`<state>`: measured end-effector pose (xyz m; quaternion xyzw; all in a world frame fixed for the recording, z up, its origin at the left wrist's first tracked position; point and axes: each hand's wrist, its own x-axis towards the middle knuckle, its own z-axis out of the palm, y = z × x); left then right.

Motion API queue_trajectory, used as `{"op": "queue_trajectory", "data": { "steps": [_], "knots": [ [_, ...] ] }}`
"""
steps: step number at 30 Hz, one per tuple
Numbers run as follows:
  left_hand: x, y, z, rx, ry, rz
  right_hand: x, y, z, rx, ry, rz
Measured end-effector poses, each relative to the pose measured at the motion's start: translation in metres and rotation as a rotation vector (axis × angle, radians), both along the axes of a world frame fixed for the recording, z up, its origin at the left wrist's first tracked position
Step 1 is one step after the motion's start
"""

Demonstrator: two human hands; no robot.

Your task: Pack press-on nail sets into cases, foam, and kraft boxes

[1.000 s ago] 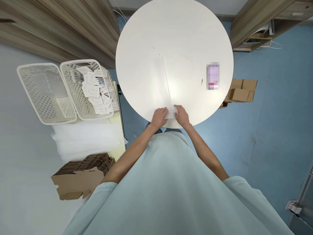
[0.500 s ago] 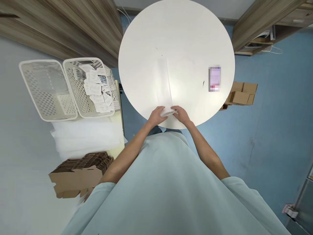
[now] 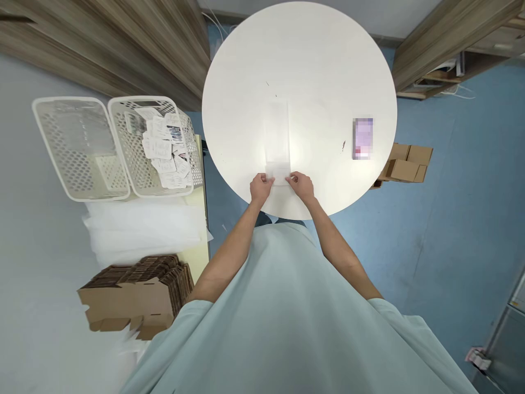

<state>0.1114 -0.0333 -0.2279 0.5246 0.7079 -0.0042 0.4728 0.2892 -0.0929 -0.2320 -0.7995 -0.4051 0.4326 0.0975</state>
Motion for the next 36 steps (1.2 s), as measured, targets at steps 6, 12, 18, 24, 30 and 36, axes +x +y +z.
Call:
{"op": "queue_trajectory", "data": {
  "steps": [6, 12, 18, 24, 30, 36],
  "knots": [
    [0.002, -0.002, -0.002, 0.093, 0.047, -0.037, -0.008, 0.006, 0.007, -0.007, -0.147, 0.04],
    [0.002, 0.005, 0.003, 0.389, -0.05, -0.502, -0.015, 0.005, 0.011, 0.279, -0.151, 0.438],
    [-0.006, 0.027, -0.003, 0.307, -0.143, -0.793, 0.001, -0.001, 0.008, 0.263, -0.051, 0.543],
    [-0.024, 0.006, -0.006, 0.339, -0.184, -0.767, 0.003, -0.031, -0.003, 0.328, -0.035, 0.564],
    [-0.049, -0.037, -0.007, 0.303, -0.223, -0.749, -0.009, -0.081, -0.009, 0.401, 0.001, 0.567],
    [-0.044, -0.037, -0.004, 0.21, -0.17, -0.449, -0.021, -0.072, -0.003, 0.307, -0.033, 0.311]
  ]
}}
